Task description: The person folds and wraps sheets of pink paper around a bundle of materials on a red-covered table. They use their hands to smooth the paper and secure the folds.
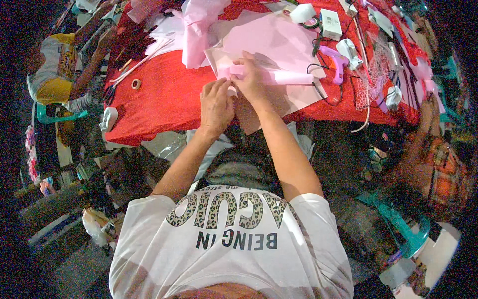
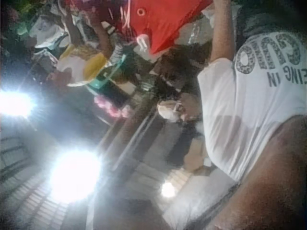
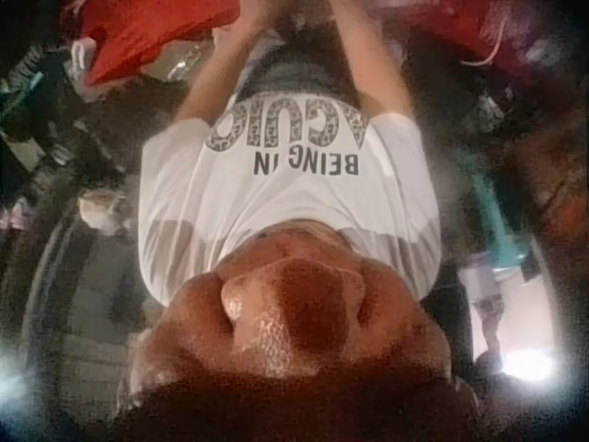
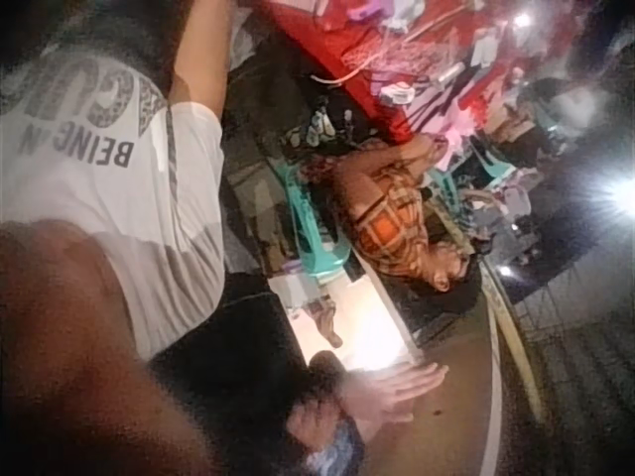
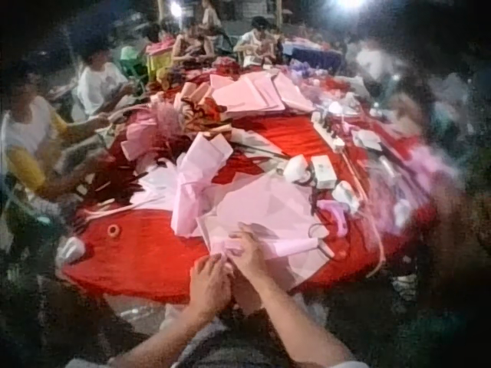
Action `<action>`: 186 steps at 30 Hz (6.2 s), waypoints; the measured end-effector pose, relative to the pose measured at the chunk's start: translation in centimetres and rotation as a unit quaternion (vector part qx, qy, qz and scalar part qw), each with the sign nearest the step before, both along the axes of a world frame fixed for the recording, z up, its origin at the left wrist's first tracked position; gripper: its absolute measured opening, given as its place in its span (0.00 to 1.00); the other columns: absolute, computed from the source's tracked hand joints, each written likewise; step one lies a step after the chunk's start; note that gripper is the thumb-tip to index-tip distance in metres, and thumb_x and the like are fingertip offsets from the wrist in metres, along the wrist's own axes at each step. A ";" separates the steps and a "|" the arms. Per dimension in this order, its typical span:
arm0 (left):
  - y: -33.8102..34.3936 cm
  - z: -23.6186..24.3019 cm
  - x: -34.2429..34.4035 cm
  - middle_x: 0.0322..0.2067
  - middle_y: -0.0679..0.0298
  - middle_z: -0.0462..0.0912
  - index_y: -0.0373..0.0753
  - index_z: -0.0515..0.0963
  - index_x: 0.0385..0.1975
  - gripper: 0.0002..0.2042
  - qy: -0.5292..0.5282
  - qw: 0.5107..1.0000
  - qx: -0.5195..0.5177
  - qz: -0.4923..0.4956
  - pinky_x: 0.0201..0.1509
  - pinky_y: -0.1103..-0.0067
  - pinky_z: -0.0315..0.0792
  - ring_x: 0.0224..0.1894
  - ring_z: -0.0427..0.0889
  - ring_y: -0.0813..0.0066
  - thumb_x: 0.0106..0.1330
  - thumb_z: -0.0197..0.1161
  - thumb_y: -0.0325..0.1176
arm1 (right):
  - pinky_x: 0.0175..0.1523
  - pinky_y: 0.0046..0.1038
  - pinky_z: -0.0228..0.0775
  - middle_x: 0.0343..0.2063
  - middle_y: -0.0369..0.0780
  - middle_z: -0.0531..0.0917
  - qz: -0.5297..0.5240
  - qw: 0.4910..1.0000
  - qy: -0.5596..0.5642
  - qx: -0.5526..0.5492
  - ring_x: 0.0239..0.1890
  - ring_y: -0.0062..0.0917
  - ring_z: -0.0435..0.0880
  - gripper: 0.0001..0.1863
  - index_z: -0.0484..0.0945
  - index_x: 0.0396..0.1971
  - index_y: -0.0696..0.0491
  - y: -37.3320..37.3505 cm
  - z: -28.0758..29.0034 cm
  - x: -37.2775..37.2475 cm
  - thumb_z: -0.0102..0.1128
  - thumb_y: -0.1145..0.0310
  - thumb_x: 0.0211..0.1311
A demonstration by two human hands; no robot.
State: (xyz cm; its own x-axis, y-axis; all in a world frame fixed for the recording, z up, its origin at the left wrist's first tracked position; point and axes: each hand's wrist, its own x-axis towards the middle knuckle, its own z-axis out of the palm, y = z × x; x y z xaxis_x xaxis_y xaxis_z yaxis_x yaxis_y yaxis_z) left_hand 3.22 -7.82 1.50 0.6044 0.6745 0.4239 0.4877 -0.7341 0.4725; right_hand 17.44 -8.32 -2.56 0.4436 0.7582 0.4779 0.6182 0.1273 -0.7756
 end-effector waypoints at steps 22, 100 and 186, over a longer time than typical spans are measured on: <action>3.2 -0.9 0.1 0.38 0.58 0.72 0.39 0.72 0.44 0.17 0.052 0.995 0.010 0.089 0.45 0.63 0.61 0.46 0.68 0.59 0.52 0.56 0.30 | 0.62 0.36 0.56 0.52 0.52 0.70 0.004 0.998 0.023 -0.051 0.57 0.43 0.66 0.10 0.78 0.30 0.55 0.0 0.3 -0.4 0.60 0.76 0.43; 1.3 -0.2 4.3 0.43 0.62 0.72 0.40 0.75 0.39 0.16 0.175 0.975 0.051 -0.129 0.51 0.65 0.59 0.48 0.68 0.64 0.48 0.57 0.30 | 0.68 0.33 0.40 0.60 0.48 0.56 0.111 0.850 0.501 0.124 0.66 0.35 0.50 0.34 0.47 0.62 0.58 -0.5 0.5 1.3 0.41 0.51 0.65; 1.5 -2.3 3.9 0.47 0.57 0.65 0.38 0.67 0.50 0.23 0.135 0.982 0.047 -0.121 0.62 0.47 0.44 0.51 0.64 0.61 0.58 0.50 0.45 | 0.50 0.39 0.61 0.34 0.38 0.79 -0.083 0.917 -0.277 -0.277 0.47 0.34 0.71 0.10 0.80 0.33 0.47 -3.3 5.7 3.7 0.61 0.64 0.47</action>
State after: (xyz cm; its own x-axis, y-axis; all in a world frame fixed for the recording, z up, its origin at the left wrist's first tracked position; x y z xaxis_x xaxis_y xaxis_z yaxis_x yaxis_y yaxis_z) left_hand 7.14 -6.34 -0.80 0.8414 0.4618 0.2808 0.3907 -0.8787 0.2744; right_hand 21.17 -11.59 3.16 0.3812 0.8961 0.2272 0.9114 -0.3231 -0.2550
